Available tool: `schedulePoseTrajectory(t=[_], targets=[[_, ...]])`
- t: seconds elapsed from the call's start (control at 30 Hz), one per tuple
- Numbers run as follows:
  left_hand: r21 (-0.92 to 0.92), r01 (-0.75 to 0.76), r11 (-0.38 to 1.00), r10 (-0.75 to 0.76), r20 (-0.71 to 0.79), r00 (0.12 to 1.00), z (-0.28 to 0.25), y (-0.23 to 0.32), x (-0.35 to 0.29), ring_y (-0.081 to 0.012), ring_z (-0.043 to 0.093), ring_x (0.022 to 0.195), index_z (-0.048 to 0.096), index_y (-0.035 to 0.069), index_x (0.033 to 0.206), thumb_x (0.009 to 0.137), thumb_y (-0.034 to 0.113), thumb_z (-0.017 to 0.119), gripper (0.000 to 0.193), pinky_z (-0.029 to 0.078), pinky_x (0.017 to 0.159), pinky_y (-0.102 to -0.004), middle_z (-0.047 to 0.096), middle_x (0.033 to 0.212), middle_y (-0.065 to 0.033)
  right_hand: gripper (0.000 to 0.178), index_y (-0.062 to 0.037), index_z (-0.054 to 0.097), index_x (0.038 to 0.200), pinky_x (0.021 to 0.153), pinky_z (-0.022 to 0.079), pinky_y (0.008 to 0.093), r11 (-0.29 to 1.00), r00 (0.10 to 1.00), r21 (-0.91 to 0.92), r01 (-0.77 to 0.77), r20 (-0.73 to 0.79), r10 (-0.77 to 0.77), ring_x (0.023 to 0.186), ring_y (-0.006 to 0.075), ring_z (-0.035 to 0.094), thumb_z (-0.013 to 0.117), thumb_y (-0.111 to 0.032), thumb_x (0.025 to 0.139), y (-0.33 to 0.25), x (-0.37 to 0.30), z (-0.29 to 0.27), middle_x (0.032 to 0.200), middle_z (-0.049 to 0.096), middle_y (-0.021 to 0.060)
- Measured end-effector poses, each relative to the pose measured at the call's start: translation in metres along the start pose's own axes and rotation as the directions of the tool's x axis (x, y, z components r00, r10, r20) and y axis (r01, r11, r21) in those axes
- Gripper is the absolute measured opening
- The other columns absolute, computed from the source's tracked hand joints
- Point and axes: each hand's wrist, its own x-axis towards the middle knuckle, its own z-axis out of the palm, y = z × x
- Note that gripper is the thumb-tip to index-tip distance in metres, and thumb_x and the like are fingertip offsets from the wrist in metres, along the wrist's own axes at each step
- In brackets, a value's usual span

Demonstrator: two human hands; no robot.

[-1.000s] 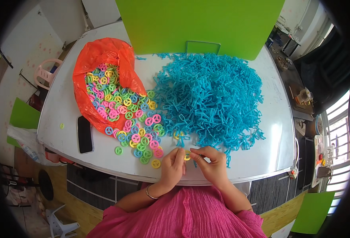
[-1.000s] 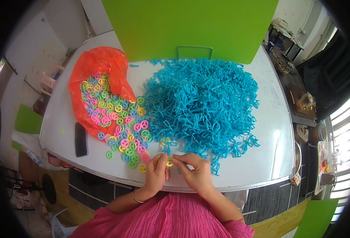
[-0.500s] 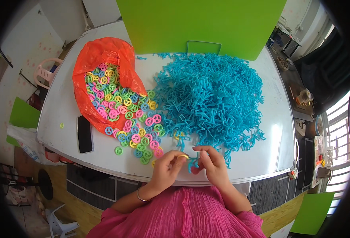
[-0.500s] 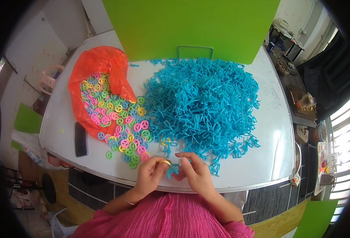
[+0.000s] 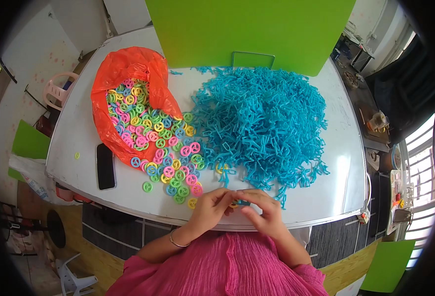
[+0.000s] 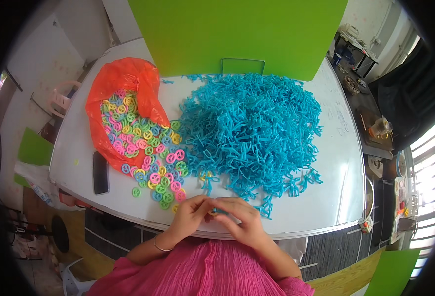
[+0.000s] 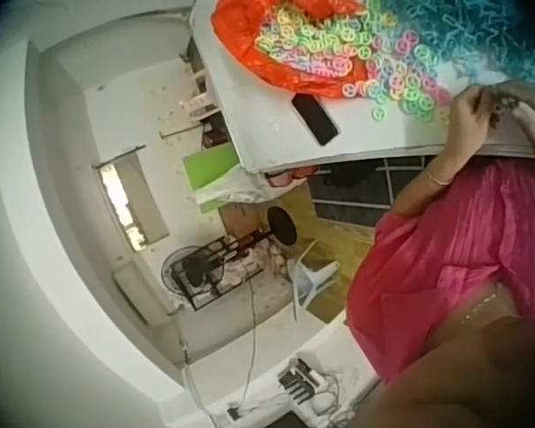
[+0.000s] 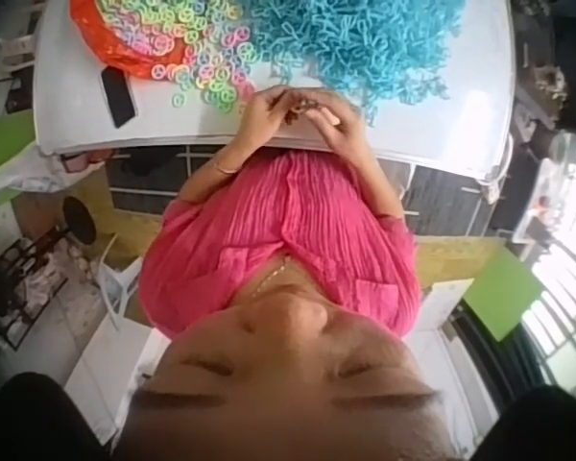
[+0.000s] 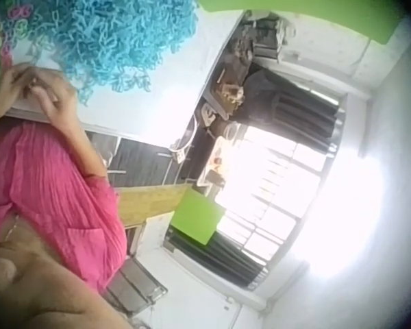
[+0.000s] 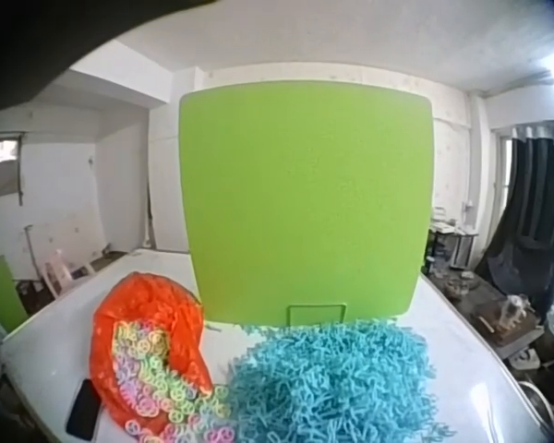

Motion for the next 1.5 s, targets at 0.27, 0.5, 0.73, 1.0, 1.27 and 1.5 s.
schedulePoseTrajectory(t=[0.27, 0.5, 0.73, 1.0, 1.27, 1.5], targets=[[0.876, -0.148, 0.459, 0.56, -0.156, 0.814, -0.016, 0.007, 0.018, -0.0231, 0.059, 0.071, 0.064, 0.004, 0.101, 0.091, 0.016, 0.059, 0.017, 0.047, 0.064, -0.034, 0.058, 0.08, -0.0093, 0.033, 0.0011, 0.058, 0.11, 0.075, 0.049, 0.0277, 0.972, 0.943, 0.222, -0.071, -0.304, 0.138, 0.089, 0.0167, 0.062, 0.07, 0.003, 0.079, 0.003, -0.011, 0.018, 0.097, 0.065, 0.0112], [0.955, -0.083, 0.283, 0.518, -0.079, 0.852, -0.027, 0.019, 0.033, -0.0272, 0.056, 0.087, 0.067, 0.014, 0.107, 0.08, 0.019, 0.069, 0.027, 0.046, 0.068, -0.0379, 0.053, 0.091, -0.0077, 0.028, 0.0017, 0.057, 0.114, 0.081, 0.046, 0.0231, 0.792, 0.884, 0.517, -0.324, -0.133, 0.448, 0.088, 0.0083, 0.054, 0.065, -0.002, 0.087, 0.02, -0.02, 0.005, 0.1, 0.061, 0.0014], [0.935, -0.093, 0.342, 0.449, -0.076, 0.89, -0.015, 0.022, 0.033, -0.0265, 0.057, 0.086, 0.067, 0.016, 0.11, 0.079, 0.021, 0.071, 0.031, 0.048, 0.069, -0.0369, 0.054, 0.092, -0.0082, 0.032, 0.0019, 0.056, 0.119, 0.081, 0.049, 0.0255, 0.73, 0.86, 0.567, -0.381, -0.073, 0.506, 0.091, 0.0113, 0.06, 0.063, -0.009, 0.09, 0.011, -0.011, 0.007, 0.104, 0.061, 0.0057], [0.903, -0.109, 0.416, 0.465, -0.108, 0.879, -0.028, 0.02, 0.035, -0.0286, 0.059, 0.079, 0.069, 0.013, 0.102, 0.078, 0.016, 0.071, 0.024, 0.048, 0.068, -0.0382, 0.056, 0.087, -0.0097, 0.023, 0.0022, 0.064, 0.108, 0.08, 0.049, 0.0236, 0.705, 0.843, 0.529, -0.472, 0.035, 0.537, 0.091, 0.0101, 0.06, 0.067, -0.005, 0.086, 0.015, -0.015, 0.005, 0.106, 0.066, 0.0076], [0.403, -0.137, 0.905, 0.218, -0.163, 0.962, -0.017, 0.025, 0.015, -0.0154, 0.059, 0.064, 0.065, 0.004, 0.102, 0.094, 0.022, 0.055, 0.022, 0.045, 0.057, -0.027, 0.063, 0.079, -0.0076, 0.019, -0.0005, 0.068, 0.1, 0.078, 0.047, 0.0267, 0.92, 0.919, 0.28, -0.273, -0.208, 0.336, 0.09, 0.0105, 0.059, 0.071, -0.009, 0.083, 0.015, -0.013, 0.012, 0.093, 0.067, 0.0057], [0.325, -0.167, 0.931, 0.201, -0.075, 0.977, -0.005, 0.009, 0.0, -0.0075, 0.053, 0.057, 0.06, 0.003, 0.096, 0.101, 0.031, 0.041, 0.035, 0.041, 0.052, -0.0229, 0.058, 0.065, -0.0016, 0.02, -0.0023, 0.069, 0.102, 0.077, 0.048, 0.027, 0.846, 0.871, 0.4, -0.353, -0.19, 0.453, 0.087, 0.0118, 0.061, 0.07, -0.01, 0.084, 0.013, -0.007, 0.023, 0.09, 0.068, 0.006]])
